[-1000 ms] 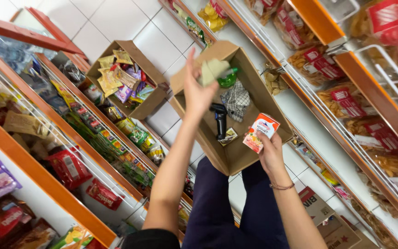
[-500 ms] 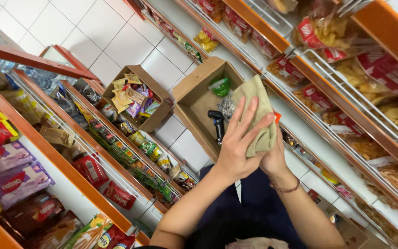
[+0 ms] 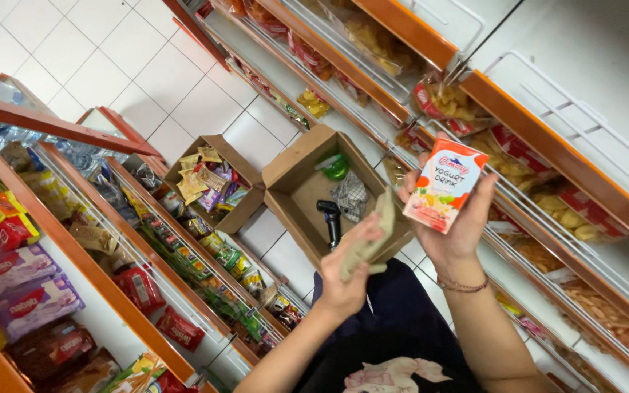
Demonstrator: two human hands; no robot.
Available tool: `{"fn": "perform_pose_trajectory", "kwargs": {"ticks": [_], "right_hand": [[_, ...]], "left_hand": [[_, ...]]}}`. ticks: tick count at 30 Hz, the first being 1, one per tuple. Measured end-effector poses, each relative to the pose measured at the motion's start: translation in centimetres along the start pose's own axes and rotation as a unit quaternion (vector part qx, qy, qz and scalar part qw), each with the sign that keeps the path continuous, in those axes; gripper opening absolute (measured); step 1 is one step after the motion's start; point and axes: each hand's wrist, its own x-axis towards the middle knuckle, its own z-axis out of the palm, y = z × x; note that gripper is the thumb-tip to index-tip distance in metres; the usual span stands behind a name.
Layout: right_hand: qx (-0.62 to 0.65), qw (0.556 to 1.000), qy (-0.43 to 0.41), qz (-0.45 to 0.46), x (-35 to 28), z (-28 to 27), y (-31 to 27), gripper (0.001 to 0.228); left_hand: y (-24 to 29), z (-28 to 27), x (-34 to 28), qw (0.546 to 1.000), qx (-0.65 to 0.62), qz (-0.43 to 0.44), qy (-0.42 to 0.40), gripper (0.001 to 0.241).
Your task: The person restocks drink cartons on store shelves. They take yogurt and milk cartons from boxes on the floor, wipe them with a cloth, scan them with a handheld scanner, and place them onto the appropriate shelves alongside similar items.
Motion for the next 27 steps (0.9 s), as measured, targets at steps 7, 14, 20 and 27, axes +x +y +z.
{"fn": "perform_pose_trajectory", "kwargs": {"ticks": [7, 14, 20, 27], "right_hand": [[-0.331, 0.942, 0.043, 0.008, -1.5, 0.3, -0.2, 0.049], [-0.324, 0.931, 0.147, -0.085, -1.2, 1.6, 3.0, 0.029], [-0.268, 0.931, 0.177, -0.175, -0.3, 2.3, 5.8, 0.037], [-0.199, 0.958, 0.193, -0.077, -0.2, 3.2, 10.1, 0.04]], "left_hand": [[3.0, 1.1, 4.1, 0.974, -0.219, 0.05, -0.026, 0.091], [4.3, -1.0, 6.8, 0.923, 0.227, 0.299, -0.078, 0.045], [1.0, -8.2, 4.9, 0.889, 0.211, 0.365, -0.18, 0.038], [2.0, -12.5, 7.5, 0.985, -0.109, 0.029, -0.128, 0.08]]}}
